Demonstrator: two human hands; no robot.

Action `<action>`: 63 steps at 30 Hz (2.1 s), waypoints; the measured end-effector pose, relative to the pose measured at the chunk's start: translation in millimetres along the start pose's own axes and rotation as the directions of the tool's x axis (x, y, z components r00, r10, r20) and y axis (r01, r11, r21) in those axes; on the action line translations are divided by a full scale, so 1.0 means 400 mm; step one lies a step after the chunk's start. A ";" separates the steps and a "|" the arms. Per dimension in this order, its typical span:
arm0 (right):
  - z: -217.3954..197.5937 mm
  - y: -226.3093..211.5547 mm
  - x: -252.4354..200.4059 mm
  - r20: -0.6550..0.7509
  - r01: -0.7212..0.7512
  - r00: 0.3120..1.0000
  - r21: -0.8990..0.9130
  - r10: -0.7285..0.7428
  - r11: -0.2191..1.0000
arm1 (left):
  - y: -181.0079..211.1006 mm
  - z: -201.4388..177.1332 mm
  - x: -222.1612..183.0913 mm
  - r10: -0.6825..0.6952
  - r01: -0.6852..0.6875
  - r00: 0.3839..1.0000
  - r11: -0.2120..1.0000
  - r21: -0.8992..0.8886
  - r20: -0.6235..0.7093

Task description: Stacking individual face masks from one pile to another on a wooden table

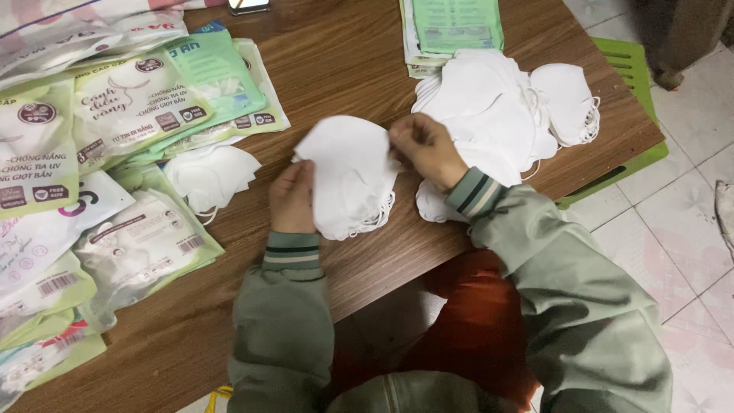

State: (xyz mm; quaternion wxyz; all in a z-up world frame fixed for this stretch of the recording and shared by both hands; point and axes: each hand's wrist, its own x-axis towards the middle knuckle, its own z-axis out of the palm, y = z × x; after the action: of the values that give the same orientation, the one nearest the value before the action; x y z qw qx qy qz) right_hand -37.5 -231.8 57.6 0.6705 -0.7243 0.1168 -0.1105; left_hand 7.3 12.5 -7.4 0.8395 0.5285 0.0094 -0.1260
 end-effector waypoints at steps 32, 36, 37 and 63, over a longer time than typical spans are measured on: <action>-0.186 -0.050 0.186 -0.055 -0.086 0.992 -0.951 0.110 0.297 | 0.030 -0.016 0.042 -0.102 0.121 0.992 0.943 -0.311 0.077; -0.208 -0.057 0.188 -0.049 -0.045 0.999 -0.937 -0.003 0.345 | -0.046 -0.046 0.092 -0.065 0.077 0.997 0.963 -0.257 0.052; -0.205 -0.060 0.186 -0.048 -0.045 0.999 -0.938 -0.002 0.344 | -0.031 -0.037 0.084 -0.066 0.077 0.997 0.963 -0.258 0.051; -0.173 -0.026 0.146 -0.044 -0.039 0.997 -0.996 -0.057 0.084 | -0.019 -0.017 0.056 -0.075 0.067 0.997 0.964 0.259 0.022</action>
State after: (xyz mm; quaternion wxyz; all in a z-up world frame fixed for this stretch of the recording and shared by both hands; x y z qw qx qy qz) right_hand -3.9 -315.0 73.5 -0.0020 -0.9832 0.1799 -0.0320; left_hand 28.2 11.0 -20.4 0.7586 0.6304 -0.0016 -0.1646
